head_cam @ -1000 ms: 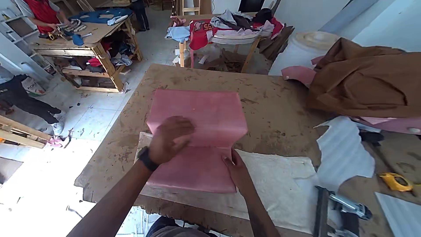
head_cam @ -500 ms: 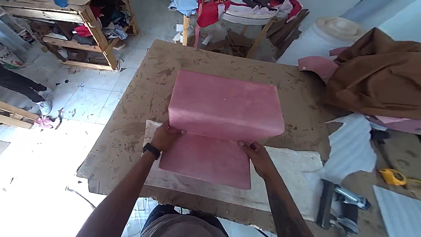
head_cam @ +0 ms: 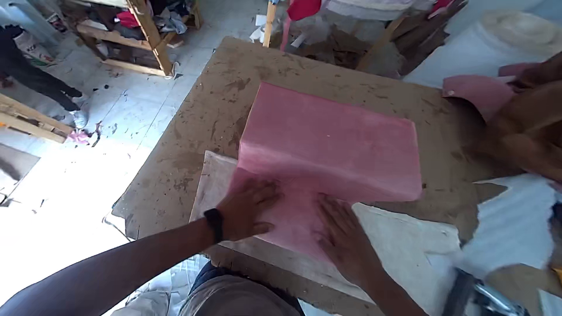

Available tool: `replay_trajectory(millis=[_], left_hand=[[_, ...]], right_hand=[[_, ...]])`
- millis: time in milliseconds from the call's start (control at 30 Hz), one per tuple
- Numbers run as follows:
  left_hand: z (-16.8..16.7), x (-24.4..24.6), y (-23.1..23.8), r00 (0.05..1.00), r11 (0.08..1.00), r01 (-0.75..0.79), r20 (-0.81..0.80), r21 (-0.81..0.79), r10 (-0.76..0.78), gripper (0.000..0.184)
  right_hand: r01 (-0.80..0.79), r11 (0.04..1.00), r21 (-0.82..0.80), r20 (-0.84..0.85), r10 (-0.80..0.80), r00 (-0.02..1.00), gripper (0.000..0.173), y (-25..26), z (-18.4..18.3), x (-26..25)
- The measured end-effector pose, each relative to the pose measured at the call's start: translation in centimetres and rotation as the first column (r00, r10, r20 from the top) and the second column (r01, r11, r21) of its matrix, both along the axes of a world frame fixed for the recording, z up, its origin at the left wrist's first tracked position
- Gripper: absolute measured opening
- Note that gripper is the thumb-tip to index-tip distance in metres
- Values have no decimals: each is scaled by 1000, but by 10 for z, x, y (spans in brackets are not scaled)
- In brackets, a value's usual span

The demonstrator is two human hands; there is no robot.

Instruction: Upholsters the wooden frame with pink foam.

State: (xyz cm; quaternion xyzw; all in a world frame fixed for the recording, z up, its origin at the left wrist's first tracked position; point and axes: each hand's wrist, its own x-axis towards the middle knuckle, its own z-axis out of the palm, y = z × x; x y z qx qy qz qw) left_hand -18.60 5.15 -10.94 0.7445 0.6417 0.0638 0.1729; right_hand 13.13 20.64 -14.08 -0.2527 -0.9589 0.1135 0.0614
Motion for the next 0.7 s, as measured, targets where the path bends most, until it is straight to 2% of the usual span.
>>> replay_trajectory(millis=[67,133,167,200,233,300,333,367,400,433,467,533,600,633,700], left_hand=[[-5,-40,-26,975,976,-217,-46,-20,216,78],[-7,-87,-48,856,854,-517,-30,-61,516,79],[-1,-107,-50,773,773,-634,15,24,634,73],[20,-117,-39,712,702,-701,63,130,699,72],[54,-113,-21,716,673,-693,134,256,685,72],[123,-63,33,875,752,-483,212,448,436,83],[151,-39,68,943,812,-333,154,479,296,94],[169,-19,101,978,870,-207,69,448,198,99],[172,-11,127,991,916,-126,3,380,135,97],[164,-18,147,994,946,-81,-37,315,98,92],[153,-35,160,995,957,-68,-51,281,85,92],[139,-88,156,984,968,-127,-93,215,149,88],[136,-141,119,956,956,-291,-14,36,291,77],[126,-169,96,907,910,-412,70,-55,415,71],[88,-215,53,722,777,-625,321,-77,613,61]], right_hand=[[192,979,-74,40,-189,981,75,22,-10,71],[401,903,-153,25,-402,915,71,50,-1,131],[443,886,-136,-57,-453,890,70,67,24,135],[427,899,-101,-191,-439,878,66,82,59,116],[381,923,-50,-294,-378,878,64,82,99,83],[236,965,111,-324,-190,927,66,69,170,0],[141,974,178,-301,-82,950,67,66,190,-51],[41,975,217,-283,22,959,62,65,196,-98],[-51,971,233,-289,119,950,50,69,188,-136],[-115,969,217,-220,164,962,47,78,177,-158],[-136,972,192,-83,154,985,54,89,173,-164],[-122,983,134,39,117,992,59,116,176,-147],[40,999,20,53,-41,998,60,152,173,-89],[179,982,-56,71,-174,982,60,166,175,-52],[463,852,-246,-20,-482,876,57,165,175,-6]])
